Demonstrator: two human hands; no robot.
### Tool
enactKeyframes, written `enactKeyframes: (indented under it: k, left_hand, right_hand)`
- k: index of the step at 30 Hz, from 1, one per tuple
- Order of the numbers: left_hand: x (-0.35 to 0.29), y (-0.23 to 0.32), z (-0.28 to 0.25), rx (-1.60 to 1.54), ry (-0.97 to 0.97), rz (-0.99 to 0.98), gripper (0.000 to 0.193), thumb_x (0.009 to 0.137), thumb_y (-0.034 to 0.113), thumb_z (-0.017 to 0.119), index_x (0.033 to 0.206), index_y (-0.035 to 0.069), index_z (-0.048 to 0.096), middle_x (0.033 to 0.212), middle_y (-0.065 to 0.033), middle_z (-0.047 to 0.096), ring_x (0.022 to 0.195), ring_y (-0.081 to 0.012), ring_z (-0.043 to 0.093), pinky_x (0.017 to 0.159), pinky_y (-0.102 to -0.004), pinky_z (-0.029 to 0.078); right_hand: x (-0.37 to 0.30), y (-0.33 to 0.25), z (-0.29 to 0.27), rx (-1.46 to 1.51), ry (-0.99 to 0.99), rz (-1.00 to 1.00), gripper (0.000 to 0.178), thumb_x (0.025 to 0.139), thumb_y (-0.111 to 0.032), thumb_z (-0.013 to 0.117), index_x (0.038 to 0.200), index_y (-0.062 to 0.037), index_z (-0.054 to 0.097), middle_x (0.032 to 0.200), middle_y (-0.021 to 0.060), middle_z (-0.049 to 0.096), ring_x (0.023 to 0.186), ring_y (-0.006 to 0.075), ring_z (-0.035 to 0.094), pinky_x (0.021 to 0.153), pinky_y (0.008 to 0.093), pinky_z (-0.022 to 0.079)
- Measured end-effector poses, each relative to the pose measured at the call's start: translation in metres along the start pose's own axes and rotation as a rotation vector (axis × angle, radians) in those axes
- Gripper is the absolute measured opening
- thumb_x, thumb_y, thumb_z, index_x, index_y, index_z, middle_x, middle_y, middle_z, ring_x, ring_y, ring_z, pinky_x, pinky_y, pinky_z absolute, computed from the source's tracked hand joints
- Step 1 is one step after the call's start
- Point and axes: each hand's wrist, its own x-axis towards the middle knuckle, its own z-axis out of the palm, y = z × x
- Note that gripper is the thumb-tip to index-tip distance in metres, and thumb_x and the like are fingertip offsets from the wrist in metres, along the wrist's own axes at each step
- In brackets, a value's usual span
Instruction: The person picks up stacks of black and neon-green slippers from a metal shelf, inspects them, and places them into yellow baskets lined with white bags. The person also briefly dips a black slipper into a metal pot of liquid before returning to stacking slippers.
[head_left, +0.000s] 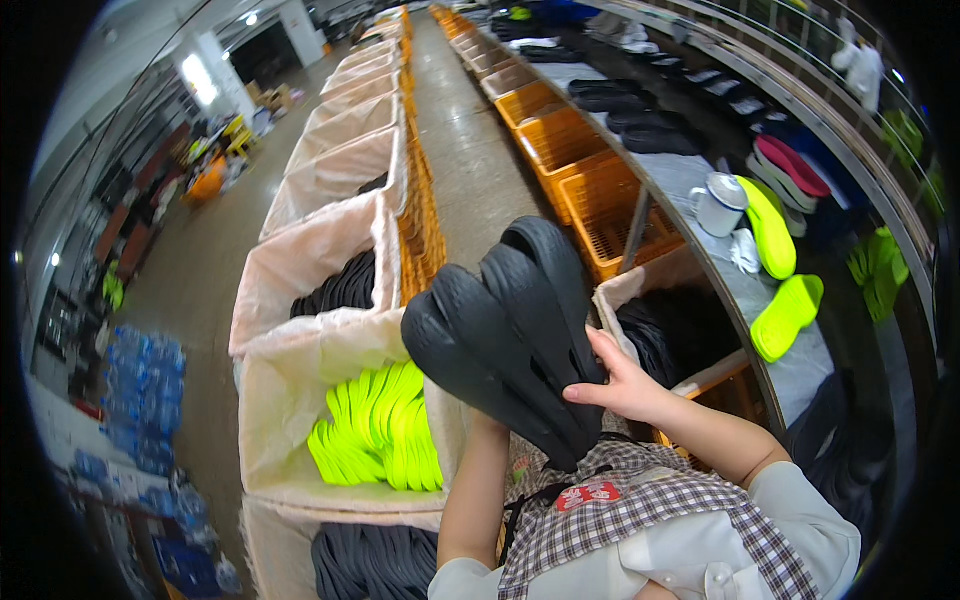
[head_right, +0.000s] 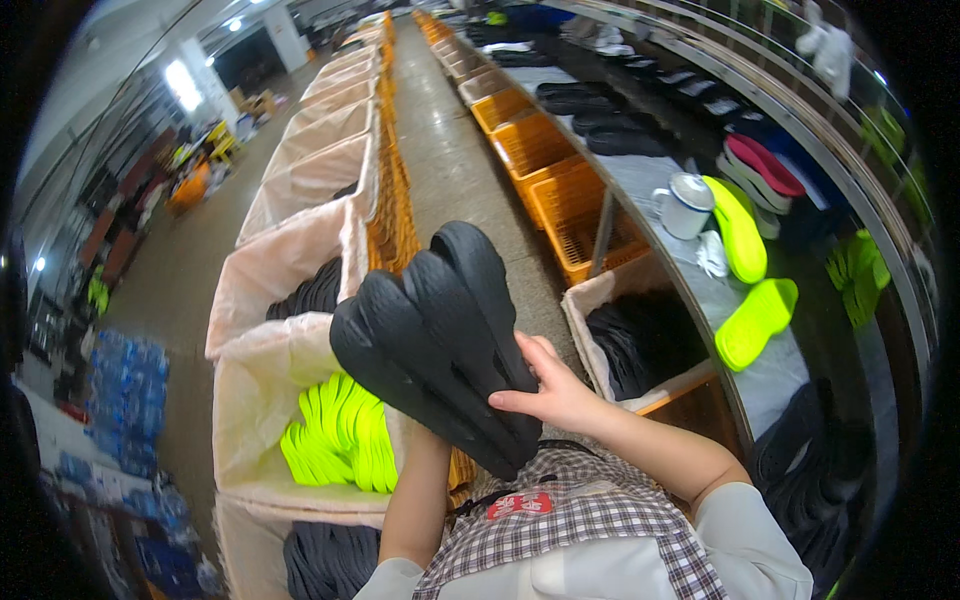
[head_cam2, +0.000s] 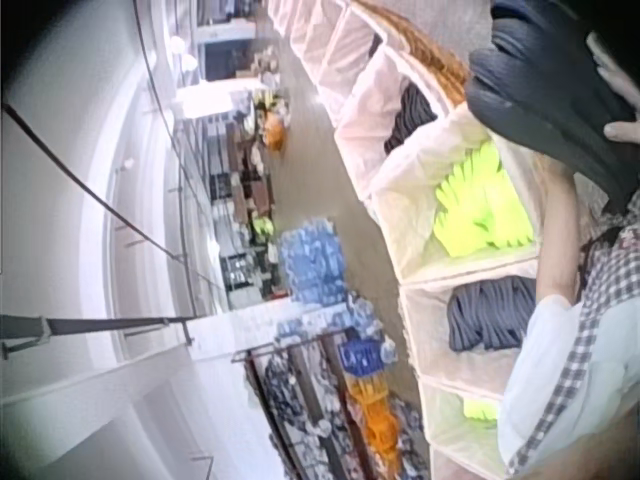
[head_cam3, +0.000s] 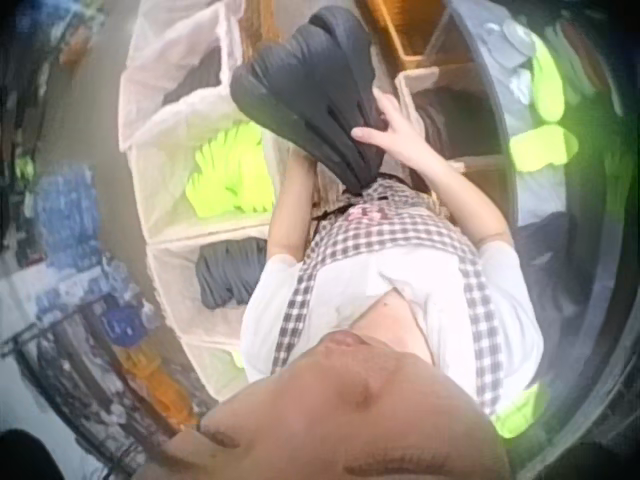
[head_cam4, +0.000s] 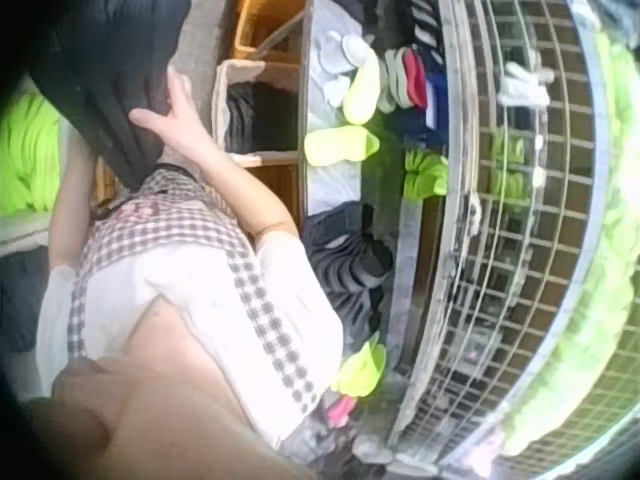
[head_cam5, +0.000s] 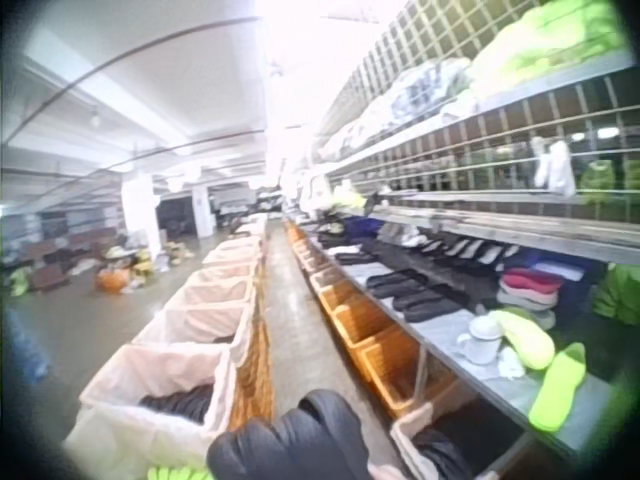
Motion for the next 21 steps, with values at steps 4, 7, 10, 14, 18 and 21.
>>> enactKeyframes:
  k: [4,7,10,14,18,21]
  left_hand:
    - [0.016,-0.005,0.013,-0.152,-0.133,-0.082,0.052,0.097,0.034,0.044,0.139,0.004,0.035,0.140,-0.0067,0.040,0.124,-0.0224,0.043,0.105,-0.0376,0.036]
    - [0.024,-0.017,0.012,-0.242,-0.208,-0.129,0.052,0.097,0.034,0.044,0.139,0.004,0.035,0.140,-0.0070,0.040,0.124,-0.0225,0.043,0.104,-0.0377,0.036]
    - [0.027,-0.027,0.014,-0.319,-0.262,-0.189,0.052,0.097,0.034,0.043,0.139,0.004,0.034,0.140,-0.0073,0.041,0.124,-0.0226,0.044,0.104,-0.0378,0.036]
    - [0.030,-0.037,0.037,-0.316,-0.348,-0.353,0.053,0.097,0.035,0.042,0.140,0.005,0.033,0.141,-0.0079,0.040,0.124,-0.0230,0.044,0.104,-0.0380,0.037]
    - [0.029,-0.043,0.070,-0.237,-0.383,-0.556,0.053,0.097,0.035,0.042,0.140,0.005,0.032,0.140,-0.0089,0.041,0.123,-0.0233,0.045,0.102,-0.0374,0.040]
    - [0.023,-0.046,0.086,-0.062,-0.431,-0.522,0.051,0.096,0.032,0.046,0.138,0.005,0.036,0.138,-0.0093,0.043,0.120,-0.0227,0.048,0.100,-0.0364,0.042]
  right_hand:
    - [-0.012,0.003,-0.014,-0.030,0.084,-0.051,0.088,0.076,-0.030,0.076,0.141,0.0014,0.026,0.125,0.0156,0.035,0.120,0.0252,0.036,0.103,0.0333,0.027]
    - [-0.017,0.005,-0.026,-0.145,0.144,-0.166,0.082,0.075,-0.030,0.077,0.134,0.0039,0.033,0.122,0.0150,0.036,0.118,0.0253,0.037,0.103,0.0327,0.028]
    - [-0.024,0.005,-0.034,-0.143,0.203,-0.167,0.080,0.074,-0.031,0.077,0.131,0.0045,0.035,0.121,0.0149,0.037,0.117,0.0264,0.038,0.102,0.0326,0.029]
    - [-0.039,0.000,-0.042,-0.195,0.302,-0.099,0.080,0.072,-0.032,0.078,0.130,0.0045,0.038,0.119,0.0158,0.038,0.114,0.0268,0.039,0.099,0.0337,0.032]
    - [-0.049,-0.003,-0.041,-0.223,0.434,-0.058,0.084,0.071,-0.034,0.079,0.134,0.0023,0.037,0.114,0.0152,0.039,0.107,0.0255,0.041,0.095,0.0330,0.035]
    - [-0.053,-0.002,-0.044,-0.244,0.486,-0.041,0.084,0.071,-0.035,0.078,0.137,-0.0007,0.037,0.110,0.0136,0.041,0.099,0.0239,0.043,0.090,0.0317,0.037]
